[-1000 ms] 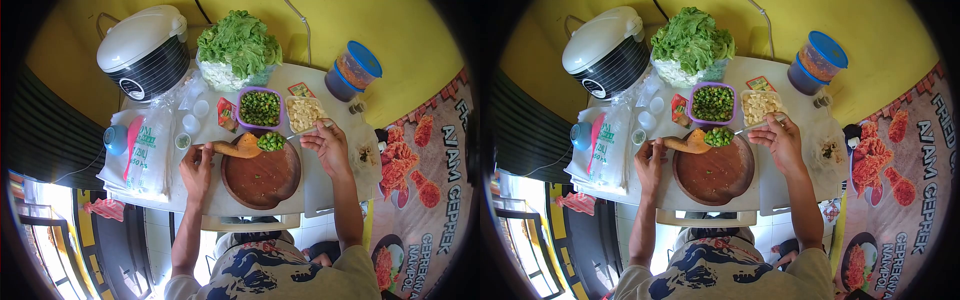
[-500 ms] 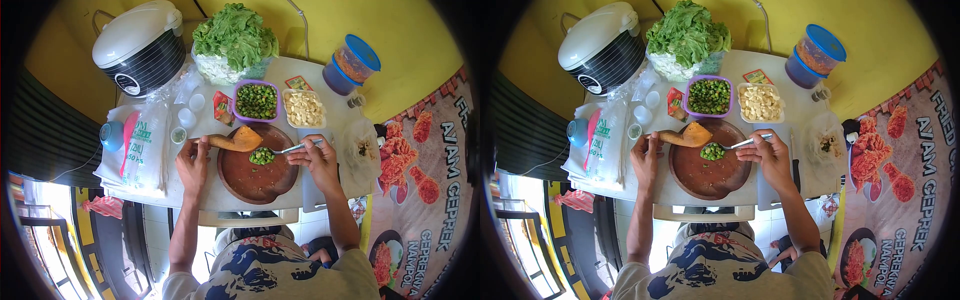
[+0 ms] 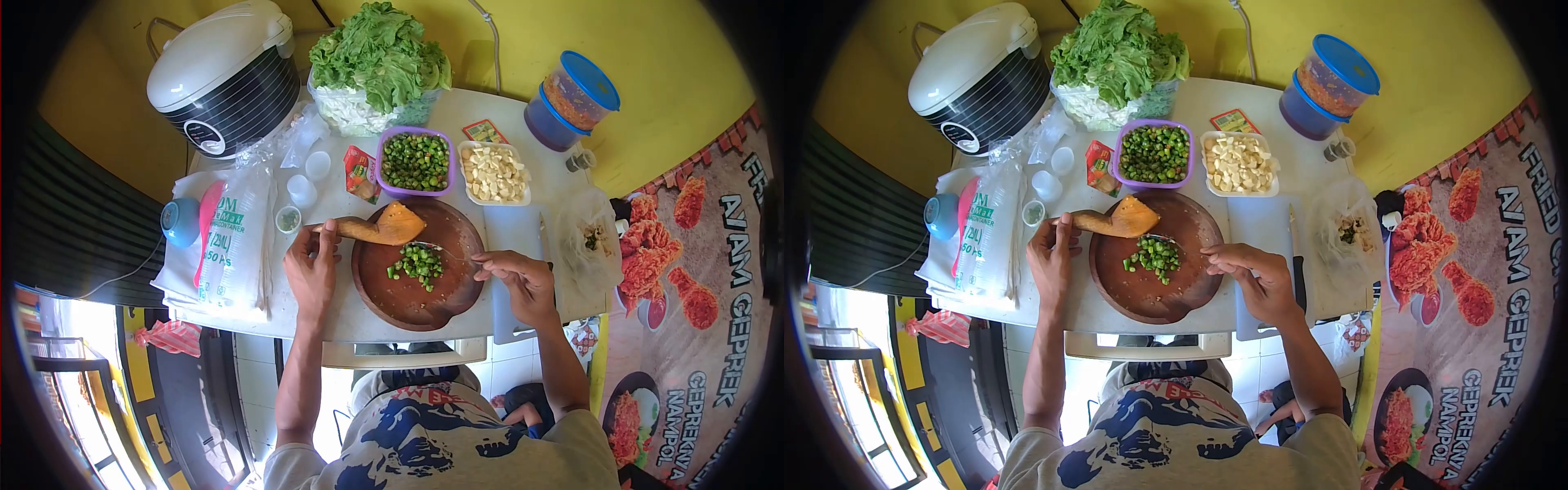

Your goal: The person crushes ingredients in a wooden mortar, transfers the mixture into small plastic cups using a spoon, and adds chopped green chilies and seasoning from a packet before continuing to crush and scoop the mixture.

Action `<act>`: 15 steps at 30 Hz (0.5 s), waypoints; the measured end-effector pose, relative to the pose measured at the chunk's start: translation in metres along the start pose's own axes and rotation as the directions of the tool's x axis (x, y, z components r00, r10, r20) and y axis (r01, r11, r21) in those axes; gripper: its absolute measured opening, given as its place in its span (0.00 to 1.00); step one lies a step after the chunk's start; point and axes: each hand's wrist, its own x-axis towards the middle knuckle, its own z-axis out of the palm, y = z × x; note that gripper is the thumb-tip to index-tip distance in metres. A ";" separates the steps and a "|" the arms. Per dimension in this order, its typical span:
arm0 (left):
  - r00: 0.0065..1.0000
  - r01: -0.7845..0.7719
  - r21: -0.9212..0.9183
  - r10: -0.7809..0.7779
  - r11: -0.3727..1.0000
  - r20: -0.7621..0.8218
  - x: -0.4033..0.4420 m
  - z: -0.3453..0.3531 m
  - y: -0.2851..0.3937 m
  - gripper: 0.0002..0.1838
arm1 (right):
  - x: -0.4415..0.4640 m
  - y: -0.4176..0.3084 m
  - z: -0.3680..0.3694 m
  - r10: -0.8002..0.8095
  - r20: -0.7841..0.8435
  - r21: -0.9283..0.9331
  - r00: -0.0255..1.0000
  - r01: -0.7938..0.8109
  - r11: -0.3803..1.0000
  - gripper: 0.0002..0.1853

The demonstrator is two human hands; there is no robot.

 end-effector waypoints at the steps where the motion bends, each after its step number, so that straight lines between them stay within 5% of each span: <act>1: 1.000 0.000 -0.007 0.000 1.000 0.000 0.000 0.000 0.001 0.24 | -0.001 -0.001 0.000 -0.009 0.015 -0.021 1.000 0.010 1.000 0.11; 9: 0.999 0.010 0.019 -0.010 1.000 0.030 0.001 -0.002 0.000 0.25 | -0.007 -0.009 -0.005 -0.107 -0.008 -0.073 0.994 0.106 0.992 0.11; 15: 0.999 0.019 0.019 -0.020 1.000 0.030 0.000 -0.002 0.003 0.25 | -0.020 -0.020 -0.013 -0.035 0.005 0.061 0.999 0.034 0.998 0.11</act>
